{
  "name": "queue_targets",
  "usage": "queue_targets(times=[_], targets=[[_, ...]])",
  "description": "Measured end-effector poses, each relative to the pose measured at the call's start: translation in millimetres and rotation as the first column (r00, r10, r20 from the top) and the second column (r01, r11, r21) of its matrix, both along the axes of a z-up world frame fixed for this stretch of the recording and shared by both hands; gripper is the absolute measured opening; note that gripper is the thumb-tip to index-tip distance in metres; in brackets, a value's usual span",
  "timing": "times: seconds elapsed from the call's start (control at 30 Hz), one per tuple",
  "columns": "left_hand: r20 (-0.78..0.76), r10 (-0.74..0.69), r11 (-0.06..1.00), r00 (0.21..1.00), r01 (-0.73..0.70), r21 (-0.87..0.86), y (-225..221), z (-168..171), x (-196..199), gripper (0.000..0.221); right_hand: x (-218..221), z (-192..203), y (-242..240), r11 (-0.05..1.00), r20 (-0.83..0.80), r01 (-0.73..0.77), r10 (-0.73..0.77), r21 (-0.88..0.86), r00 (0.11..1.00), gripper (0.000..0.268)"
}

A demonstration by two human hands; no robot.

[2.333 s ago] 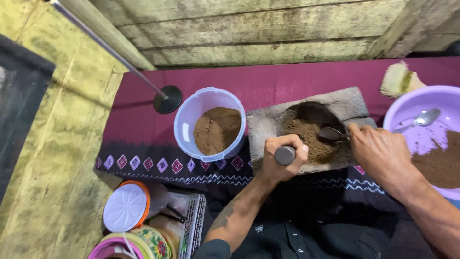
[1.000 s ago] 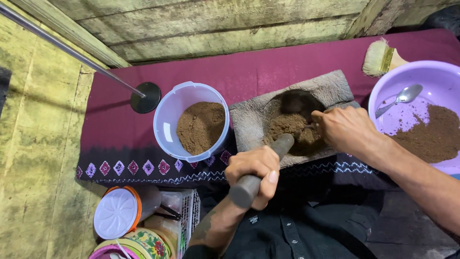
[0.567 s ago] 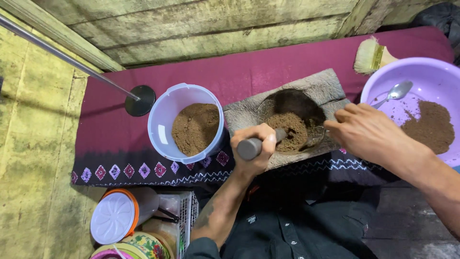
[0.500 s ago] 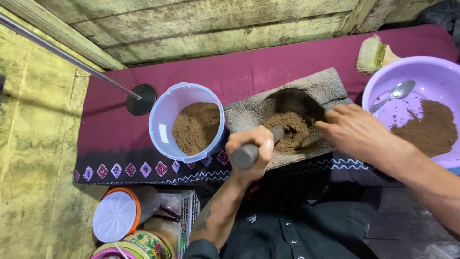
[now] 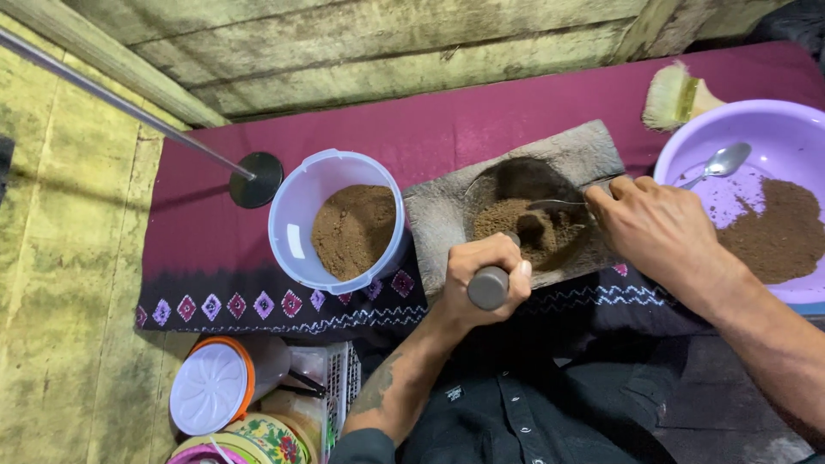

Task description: Grinding a brown substance in a mortar and transferring it to a bowl using a spoon.

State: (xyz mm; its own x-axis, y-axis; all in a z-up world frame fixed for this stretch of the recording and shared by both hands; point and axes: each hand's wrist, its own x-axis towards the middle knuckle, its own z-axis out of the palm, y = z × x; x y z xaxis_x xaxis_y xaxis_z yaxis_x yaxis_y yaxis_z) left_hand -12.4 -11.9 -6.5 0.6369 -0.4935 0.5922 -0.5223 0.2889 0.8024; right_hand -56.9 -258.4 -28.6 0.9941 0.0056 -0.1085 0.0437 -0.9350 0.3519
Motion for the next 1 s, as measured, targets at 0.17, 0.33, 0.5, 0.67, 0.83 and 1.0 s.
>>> queue_targets(times=[0.17,0.33,0.5,0.67,0.83,1.0], targets=[[-0.083,0.075,0.996,0.994,-0.079,-0.042,0,-2,-2,0.025,-16,-6,5,0.998,0.039,0.047,-0.048,0.032,0.998,0.013],[-0.083,0.119,0.94,0.989,-0.139,-0.313,-2,6,-9,0.026,-9,-21,9,0.999,0.097,0.04,-0.042,0.025,0.994,0.007],[0.021,0.063,0.864,0.998,-0.044,-0.501,-2,-21,11,0.032,7,-59,23,0.996,0.139,-0.042,0.031,0.075,0.99,0.016],[-0.063,0.023,0.898,0.998,-0.048,-0.437,-3,-42,24,0.031,-8,-53,20,0.999,0.189,-0.005,-0.005,0.054,0.982,0.014],[-0.06,0.043,0.84,0.997,-0.068,-0.538,-3,-30,19,0.03,-28,-41,22,0.998,0.236,0.047,-0.053,0.028,0.97,0.008],[-0.041,0.094,0.861,0.995,-0.102,-0.497,8,-8,1,0.038,-31,-26,26,0.996,0.255,0.034,-0.055,0.086,0.965,0.005]])
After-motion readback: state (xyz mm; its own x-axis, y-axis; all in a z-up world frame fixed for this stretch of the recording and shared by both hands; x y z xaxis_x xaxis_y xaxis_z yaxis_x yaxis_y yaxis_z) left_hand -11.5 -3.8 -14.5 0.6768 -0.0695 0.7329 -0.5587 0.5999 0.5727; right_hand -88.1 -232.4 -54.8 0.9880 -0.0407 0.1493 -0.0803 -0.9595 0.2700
